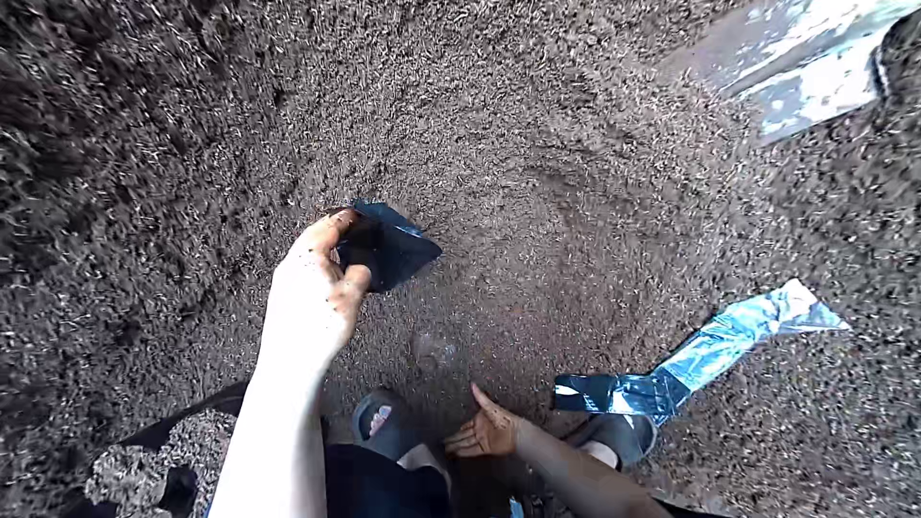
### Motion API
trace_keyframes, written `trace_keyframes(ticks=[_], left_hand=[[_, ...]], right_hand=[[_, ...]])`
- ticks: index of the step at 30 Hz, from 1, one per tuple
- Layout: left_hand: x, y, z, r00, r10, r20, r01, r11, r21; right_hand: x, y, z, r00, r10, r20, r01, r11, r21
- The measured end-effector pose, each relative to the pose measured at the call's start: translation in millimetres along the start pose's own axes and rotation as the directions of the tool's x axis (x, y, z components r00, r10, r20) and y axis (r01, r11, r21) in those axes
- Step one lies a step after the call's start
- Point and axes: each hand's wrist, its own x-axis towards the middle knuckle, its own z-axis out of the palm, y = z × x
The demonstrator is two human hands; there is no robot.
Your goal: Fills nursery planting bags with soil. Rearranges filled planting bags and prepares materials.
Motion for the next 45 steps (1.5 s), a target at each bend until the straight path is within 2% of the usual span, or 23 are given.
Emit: trace_keyframes(ticks=[2, 4, 8, 10, 12, 14, 18, 20, 22, 26, 29, 32, 34, 35, 37, 38, 39, 41, 43, 44, 45], left_hand=[[-3, -3, -1, 1.0, 0.006, 0.013, -0.007, 1.0, 0.023], [-1, -9, -1, 1.0, 0.004, 0.004, -0.004, 0.999, 0.038], [3, -8, 6, 0.999, 0.011, 0.036, -0.012, 1.0, 0.029], [5, -12, 5, 0.996, -0.009, 0.085, 0.008, 1.0, 0.02], [4, -19, 6, 0.991, -0.057, 0.118, 0.057, 0.998, 0.002], [2, -25, 8, 0.981, -0.085, 0.172, 0.088, 0.996, -0.01], [14, -23, 29, 0.933, -0.063, 0.355, 0.07, 0.998, -0.006], [14, -18, 46, 0.879, -0.069, 0.471, 0.051, 0.997, 0.052], [15, -17, 62, 0.846, -0.072, 0.529, 0.013, 0.993, 0.114], [16, 3, 87, 0.831, -0.026, 0.556, -0.058, 0.989, 0.133], [7, 38, 100, 0.822, 0.108, 0.559, -0.138, 0.99, 0.012], [-5, 71, 103, 0.799, 0.231, 0.556, -0.192, 0.973, -0.128], [-10, 82, 104, 0.8, 0.248, 0.547, -0.189, 0.968, -0.163], [-11, 85, 106, 0.8, 0.246, 0.548, -0.186, 0.969, -0.163], [-13, 87, 111, 0.819, 0.222, 0.53, -0.174, 0.975, -0.139], [-12, 87, 112, 0.835, 0.207, 0.509, -0.163, 0.978, -0.13], [-12, 87, 111, 0.853, 0.187, 0.487, -0.148, 0.982, -0.118], [-9, 86, 105, 0.87, 0.16, 0.466, -0.126, 0.987, -0.104], [-5, 81, 102, 0.881, 0.176, 0.438, -0.135, 0.983, -0.124], [-2, 75, 103, 0.885, 0.185, 0.427, -0.143, 0.981, -0.129], [0, 69, 105, 0.888, 0.187, 0.42, -0.146, 0.981, -0.13]], right_hand=[[-8, -6, 8, 0.989, -0.145, -0.023, 0.147, 0.98, 0.135], [-22, -38, 25, 0.94, -0.313, -0.139, 0.34, 0.901, 0.269], [-32, -73, 59, 0.861, -0.456, -0.226, 0.507, 0.727, 0.463], [-37, -87, 74, 0.775, -0.587, -0.235, 0.595, 0.551, 0.585], [-42, -123, 81, 0.644, -0.711, -0.282, 0.677, 0.357, 0.644], [-36, -154, 85, 0.576, -0.731, -0.365, 0.733, 0.264, 0.627], [-22, -179, 88, 0.496, -0.807, -0.32, 0.725, 0.182, 0.665], [-31, -171, 86, 0.492, -0.791, -0.364, 0.768, 0.196, 0.61], [-59, -164, 86, 0.485, -0.78, -0.396, 0.814, 0.238, 0.53], [-138, -148, 87, 0.441, -0.846, -0.301, 0.824, 0.249, 0.509], [-189, -122, 100, 0.408, -0.876, -0.259, 0.838, 0.246, 0.487], [-219, -108, 112, 0.376, -0.904, -0.202, 0.835, 0.236, 0.498], [-237, -110, 118, 0.3, -0.936, -0.186, 0.881, 0.196, 0.431], [-244, -114, 118, 0.233, -0.956, -0.176, 0.92, 0.158, 0.357], [-255, -121, 126, 0.083, -0.976, -0.2, 0.996, 0.086, -0.008], [-259, -124, 132, 0.032, -0.979, -0.204, 0.971, 0.078, -0.224], [-262, -128, 139, 0.015, -0.984, -0.18, 0.909, 0.088, -0.406], [-266, -136, 151, 0.069, -0.994, -0.088, 0.759, 0.109, -0.642], [-271, -145, 160, 0.161, -0.986, -0.037, 0.666, 0.136, -0.733], [-272, -148, 160, 0.167, -0.985, -0.046, 0.666, 0.147, -0.731], [-271, -150, 154, 0.142, -0.987, -0.079, 0.69, 0.157, -0.706]])
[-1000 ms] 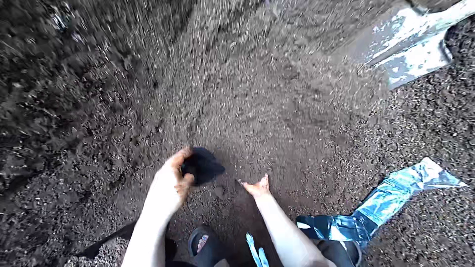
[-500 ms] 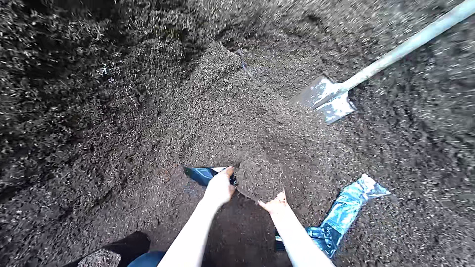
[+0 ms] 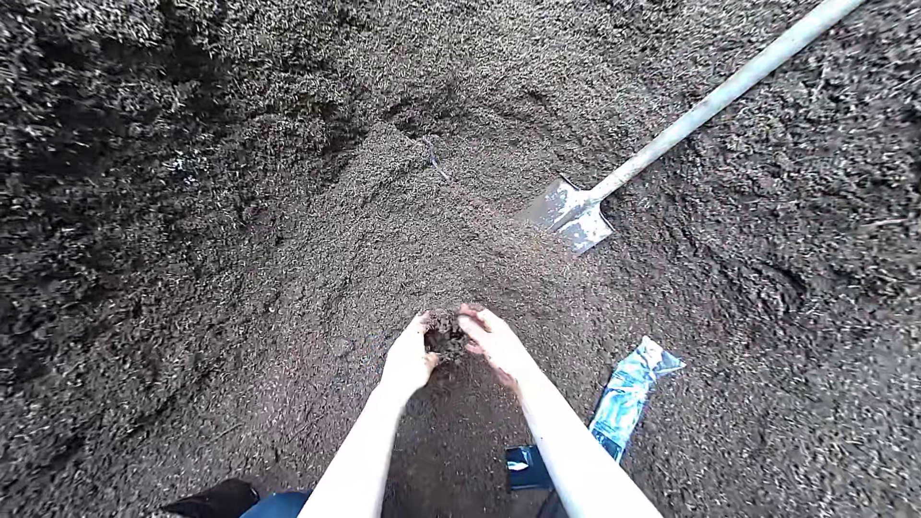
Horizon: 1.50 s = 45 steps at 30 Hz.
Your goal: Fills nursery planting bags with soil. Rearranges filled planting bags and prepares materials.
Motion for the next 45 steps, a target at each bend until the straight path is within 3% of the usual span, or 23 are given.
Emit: trace_keyframes(ticks=[2, 4, 6, 7, 8, 10, 13, 15, 16, 18, 21, 24, 27, 30, 34, 36, 38, 42, 45], left_hand=[[1, -11, -1, 1.0, -0.003, -0.003, 0.003, 1.0, 0.0], [0, -15, -6, 1.0, -0.015, 0.003, 0.015, 1.0, 0.002], [4, -20, -6, 0.999, -0.046, 0.022, 0.045, 0.998, 0.046], [7, -24, -1, 0.995, -0.068, 0.066, 0.062, 0.993, 0.097], [9, -26, 5, 0.988, -0.094, 0.125, 0.076, 0.986, 0.148], [8, -22, 10, 0.972, -0.111, 0.206, 0.072, 0.98, 0.188], [-19, -6, 10, 0.971, -0.012, 0.237, 0.004, 0.999, 0.035], [-32, -1, 1, 0.978, 0.037, 0.206, -0.02, 0.996, -0.082], [-37, -4, -2, 0.981, 0.033, 0.19, -0.011, 0.993, -0.117], [-38, -21, 3, 0.981, -0.025, 0.191, 0.052, 0.99, -0.135], [-29, -50, 13, 0.977, -0.113, 0.182, 0.133, 0.986, -0.104], [-24, -53, 11, 0.98, -0.128, 0.151, 0.145, 0.984, -0.107], [-22, -47, 14, 0.983, -0.096, 0.157, 0.115, 0.987, -0.112], [-22, -42, 16, 0.981, -0.085, 0.174, 0.102, 0.991, -0.09], [-25, -30, 27, 0.983, -0.057, 0.175, 0.071, 0.995, -0.075], [-30, -20, 33, 0.985, -0.062, 0.163, 0.075, 0.994, -0.076], [-36, -13, 36, 0.988, -0.094, 0.12, 0.103, 0.992, -0.075], [-46, -16, 30, 0.983, -0.161, 0.093, 0.163, 0.987, -0.005], [-51, -29, 28, 0.99, -0.08, 0.115, 0.083, 0.996, -0.016]], right_hand=[[1, 33, -10, 0.99, 0.094, -0.106, -0.08, 0.988, 0.133], [-13, 96, -16, 0.92, 0.39, -0.031, -0.37, 0.893, 0.257], [-39, 182, -10, 0.684, 0.648, 0.335, -0.729, 0.626, 0.278], [-50, 226, -1, 0.564, 0.683, 0.465, -0.825, 0.488, 0.283], [-57, 261, 7, 0.501, 0.691, 0.522, -0.865, 0.373, 0.336], [-47, 283, 20, 0.524, 0.707, 0.476, -0.809, 0.238, 0.537], [-37, 263, 32, 0.572, 0.773, 0.274, -0.613, 0.181, 0.769], [-21, 250, 35, 0.681, 0.71, 0.179, -0.435, 0.196, 0.879], [-12, 242, 35, 0.757, 0.64, 0.131, -0.341, 0.215, 0.915], [19, 221, 34, 0.839, 0.543, -0.008, -0.16, 0.262, 0.952], [79, 203, 39, 0.885, 0.459, -0.073, 0.005, 0.147, 0.989], [97, 209, 40, 0.93, 0.363, -0.06, 0.028, 0.093, 0.995], [80, 203, 29, 0.937, 0.347, -0.046, -0.005, 0.145, 0.989], [53, 163, 6, 0.942, 0.336, 0.01, -0.069, 0.164, 0.984], [11, 113, -17, 0.973, 0.156, 0.17, -0.192, 0.143, 0.971], [-9, 94, -10, 0.969, 0.146, 0.201, -0.224, 0.164, 0.961], [-26, 72, 6, 0.964, 0.217, 0.155, -0.215, 0.285, 0.934], [-40, 49, 28, 0.973, 0.214, -0.082, -0.112, 0.757, 0.643], [-50, 33, 33, 0.993, 0.122, 0.004, -0.117, 0.94, 0.321]])
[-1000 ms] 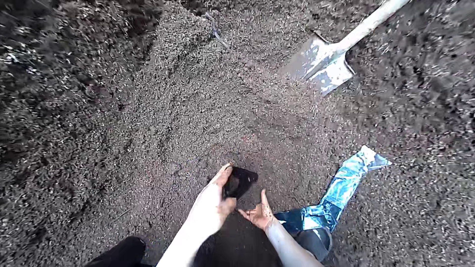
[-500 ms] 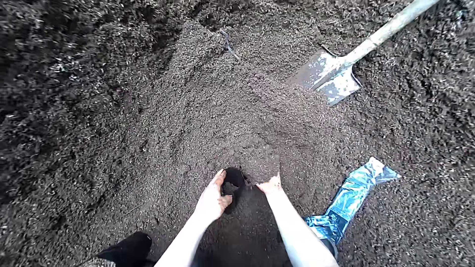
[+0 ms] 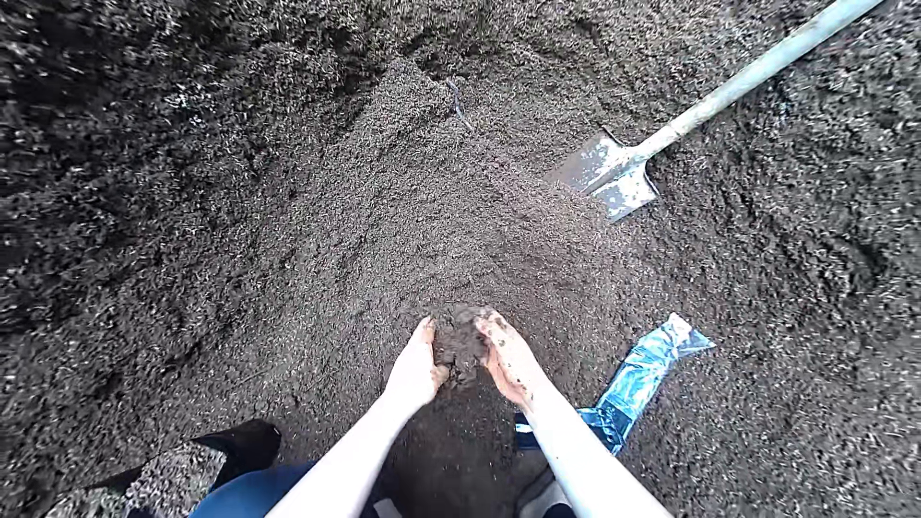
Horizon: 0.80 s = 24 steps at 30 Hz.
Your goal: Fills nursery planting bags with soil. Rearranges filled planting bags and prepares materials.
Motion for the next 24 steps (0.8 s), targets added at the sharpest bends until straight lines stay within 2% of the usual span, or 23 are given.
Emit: trace_keyframes(ticks=[3, 5, 6, 7, 8, 9, 10, 11, 12, 13, 14, 16, 17, 18, 20, 22, 24], left_hand=[[4, -13, -3, 0.998, 0.065, 0.005, -0.065, 0.998, 0.001], [9, -20, -7, 0.997, 0.051, 0.051, -0.053, 0.998, 0.032], [12, -22, -7, 0.996, 0.023, 0.081, -0.028, 0.998, 0.059], [14, -23, -7, 0.993, -0.012, 0.117, 0.002, 0.996, 0.088], [15, -22, -7, 0.988, -0.042, 0.148, 0.026, 0.994, 0.109], [15, -19, -8, 0.985, -0.059, 0.159, 0.041, 0.993, 0.115], [13, -14, -11, 0.986, -0.055, 0.156, 0.039, 0.994, 0.102], [10, -8, -13, 0.988, -0.031, 0.151, 0.02, 0.997, 0.075], [4, -4, -15, 0.989, 0.004, 0.148, -0.01, 0.999, 0.039], [-5, 1, -17, 0.989, 0.046, 0.142, -0.047, 0.999, 0.001], [-17, 6, -19, 0.987, 0.094, 0.134, -0.089, 0.995, -0.044], [-45, 16, -19, 0.976, 0.189, 0.106, -0.175, 0.975, -0.135], [-58, 20, -17, 0.966, 0.241, 0.09, -0.222, 0.958, -0.183], [-69, 25, -15, 0.953, 0.295, 0.074, -0.271, 0.933, -0.236], [-83, 36, -14, 0.934, 0.347, 0.08, -0.303, 0.893, -0.334], [-81, 40, -12, 0.948, 0.306, 0.086, -0.258, 0.9, -0.352], [-62, 21, 3, 0.98, 0.198, 0.034, -0.181, 0.943, -0.278]], right_hand=[[2, -9, -7, 0.995, -0.001, 0.103, 0.022, 0.979, -0.202], [18, 8, -23, 1.0, -0.01, -0.004, 0.009, 0.976, -0.217], [28, 25, -34, 0.996, 0.056, -0.074, -0.07, 0.977, -0.199], [37, 47, -46, 0.975, 0.189, -0.113, -0.208, 0.96, -0.189], [42, 73, -56, 0.921, 0.377, -0.097, -0.388, 0.907, -0.166], [43, 103, -62, 0.828, 0.561, -0.009, -0.558, 0.82, -0.125], [42, 136, -65, 0.717, 0.685, 0.124, -0.68, 0.728, -0.088], [41, 165, -61, 0.632, 0.736, 0.243, -0.754, 0.656, -0.028], [41, 185, -53, 0.605, 0.739, 0.296, -0.787, 0.612, 0.082], [45, 193, -41, 0.646, 0.709, 0.283, -0.763, 0.603, 0.232], [50, 191, -29, 0.722, 0.652, 0.233, -0.685, 0.623, 0.379], [72, 196, -15, 0.898, 0.426, 0.111, -0.414, 0.729, 0.545], [94, 208, -12, 0.955, 0.294, 0.033, -0.25, 0.74, 0.625], [118, 211, -12, 0.976, 0.205, 0.071, -0.188, 0.641, 0.744], [156, 192, -5, 0.979, 0.185, 0.083, -0.148, 0.372, 0.916], [170, 146, 9, 0.953, 0.302, 0.014, -0.096, 0.261, 0.961], [173, 142, 13, 0.949, 0.314, 0.005, -0.084, 0.239, 0.967]])
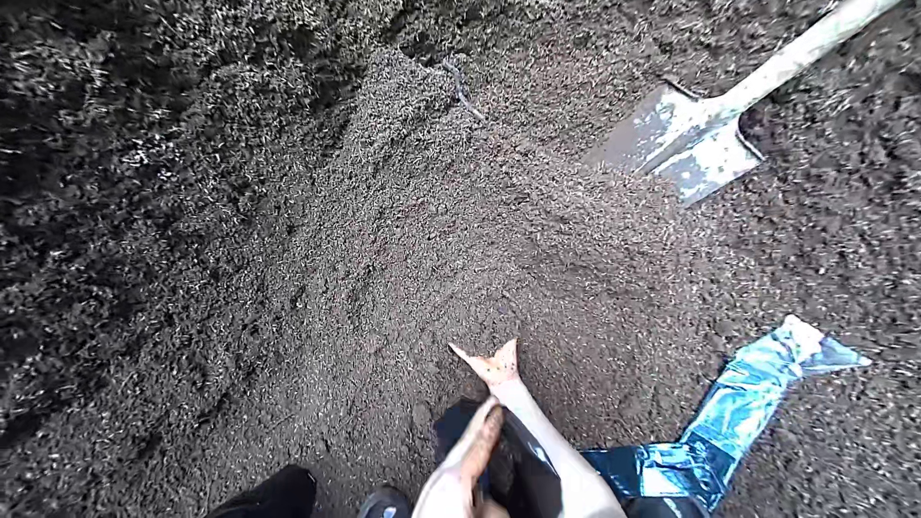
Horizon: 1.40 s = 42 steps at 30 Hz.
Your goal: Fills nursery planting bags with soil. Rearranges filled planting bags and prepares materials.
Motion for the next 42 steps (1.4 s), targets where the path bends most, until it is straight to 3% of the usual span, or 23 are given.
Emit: trace_keyframes(ticks=[4, 7, 10, 13, 17, 21, 24, 28, 30, 31, 32, 34, 36, 39, 42], left_hand=[[33, -75, 12, 0.974, -0.223, -0.026, 0.224, 0.973, 0.051], [40, -71, 12, 0.979, -0.204, -0.022, 0.205, 0.973, 0.101], [42, -69, 13, 0.977, -0.209, -0.028, 0.21, 0.957, 0.199], [43, -67, 14, 0.977, -0.211, -0.04, 0.213, 0.935, 0.283], [39, -67, 21, 0.983, -0.179, -0.031, 0.182, 0.959, 0.22], [31, -63, 29, 0.978, -0.178, -0.108, 0.194, 0.969, 0.155], [23, -56, 33, 0.966, -0.221, -0.137, 0.246, 0.947, 0.206], [16, -64, 33, 0.976, -0.17, -0.136, 0.199, 0.951, 0.238], [17, -71, 30, 0.981, -0.137, -0.138, 0.166, 0.961, 0.223], [19, -75, 30, 0.981, -0.138, -0.14, 0.167, 0.961, 0.221], [23, -78, 31, 0.978, -0.16, -0.137, 0.188, 0.957, 0.22], [29, -80, 38, 0.965, -0.219, -0.144, 0.247, 0.945, 0.214], [23, -61, 38, 0.956, -0.224, -0.187, 0.265, 0.937, 0.227], [-10, -25, 31, 0.951, -0.151, -0.27, 0.216, 0.949, 0.23], [-15, -48, 38, 0.939, -0.08, -0.335, 0.14, 0.977, 0.16]], right_hand=[[-6, -15, 4, 0.997, -0.02, -0.073, 0.005, 0.98, -0.199], [-40, -43, 32, 0.994, -0.073, -0.076, 0.029, 0.887, -0.462], [-81, -70, 43, 0.998, -0.055, -0.015, 0.038, 0.839, -0.542], [-117, -84, 38, 0.978, 0.162, 0.133, -0.066, 0.841, -0.537], [-170, -78, 19, 0.917, 0.32, 0.239, -0.16, 0.842, -0.515], [-201, -58, 10, 0.962, 0.186, 0.2, -0.004, 0.742, -0.67], [-219, -46, 17, 0.97, 0.077, 0.231, 0.154, 0.542, -0.826], [-238, -38, 34, 0.969, 0.022, 0.247, 0.244, 0.093, -0.965], [-224, -44, 32, 0.941, -0.033, 0.336, 0.298, -0.388, -0.872], [-213, -47, 27, 0.938, -0.039, 0.344, 0.246, -0.625, -0.741], [-201, -47, 20, 0.952, -0.031, 0.305, 0.174, -0.762, -0.623], [-186, -42, 10, 0.98, 0.026, 0.198, 0.116, -0.883, -0.456], [-200, -37, 25, 0.979, 0.068, 0.194, 0.133, -0.928, -0.347], [-244, -40, 43, 0.931, 0.081, 0.356, 0.2, -0.929, -0.31], [-239, -41, 18, 0.859, 0.03, 0.51, 0.241, -0.904, -0.352]])
